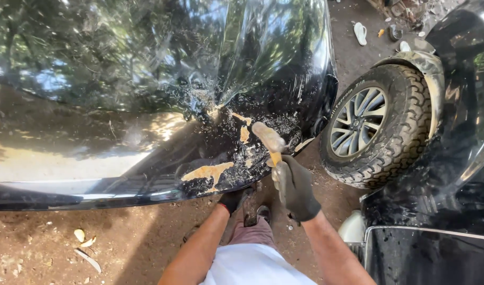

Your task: The person uses a hammer and a metal bar to chip away old paint from the curved surface of a black car bumper. The person repeatedly strikes the bar against the bumper to remove paint flakes, working across the damaged area.

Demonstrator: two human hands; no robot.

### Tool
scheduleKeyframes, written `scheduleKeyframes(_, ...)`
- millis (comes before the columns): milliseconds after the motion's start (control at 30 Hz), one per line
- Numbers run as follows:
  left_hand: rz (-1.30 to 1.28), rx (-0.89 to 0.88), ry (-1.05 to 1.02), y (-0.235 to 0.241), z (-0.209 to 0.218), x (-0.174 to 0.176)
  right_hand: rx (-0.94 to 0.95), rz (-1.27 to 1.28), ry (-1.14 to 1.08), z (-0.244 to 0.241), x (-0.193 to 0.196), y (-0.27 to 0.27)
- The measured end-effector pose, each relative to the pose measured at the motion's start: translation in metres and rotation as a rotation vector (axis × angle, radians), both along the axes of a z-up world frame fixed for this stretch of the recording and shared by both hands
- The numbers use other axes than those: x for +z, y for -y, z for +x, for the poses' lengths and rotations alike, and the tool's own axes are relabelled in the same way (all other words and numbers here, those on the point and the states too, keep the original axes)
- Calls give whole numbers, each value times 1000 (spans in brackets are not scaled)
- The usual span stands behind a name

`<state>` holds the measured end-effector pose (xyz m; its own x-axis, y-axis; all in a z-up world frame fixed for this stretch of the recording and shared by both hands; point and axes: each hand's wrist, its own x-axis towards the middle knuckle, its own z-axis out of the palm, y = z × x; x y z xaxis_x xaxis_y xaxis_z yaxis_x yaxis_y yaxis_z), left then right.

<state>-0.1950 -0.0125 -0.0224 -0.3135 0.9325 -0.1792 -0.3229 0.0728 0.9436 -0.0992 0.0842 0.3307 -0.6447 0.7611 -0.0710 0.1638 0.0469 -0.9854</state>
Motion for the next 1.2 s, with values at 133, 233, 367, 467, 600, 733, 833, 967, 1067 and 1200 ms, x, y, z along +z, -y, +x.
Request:
scheduleKeyframes(133,-1,12,-278,-4,2,-30,75,340,205,-19,-33,-21)
scheduleKeyframes(233,22,39,-261,-19,-12,-43,10,236,119,-31,-15,-17)
scheduleKeyframes(367,30,16,-96,1,11,-61,96,497,168,-24,-31,-25)
scheduleKeyframes(467,49,1,-66,-6,-18,11,59,255,259,-33,-11,-21)
scheduleKeyframes(600,42,34,50,5,-5,13,46,346,112,-31,-6,-8)
scheduleKeyframes(733,71,16,118,-7,-23,25,12,195,257,-32,-31,-18)
scheduleKeyframes(833,68,61,207,-1,-15,31,48,168,76,-26,-23,-13)
scheduleKeyframes(967,62,43,292,4,-21,43,60,470,200,-34,-45,-24)
scheduleKeyframes(1067,66,59,356,6,-32,55,-53,-49,107,-18,-45,-8)
scheduleKeyframes(1200,39,31,455,13,-16,54,34,539,315,-44,-41,-29)
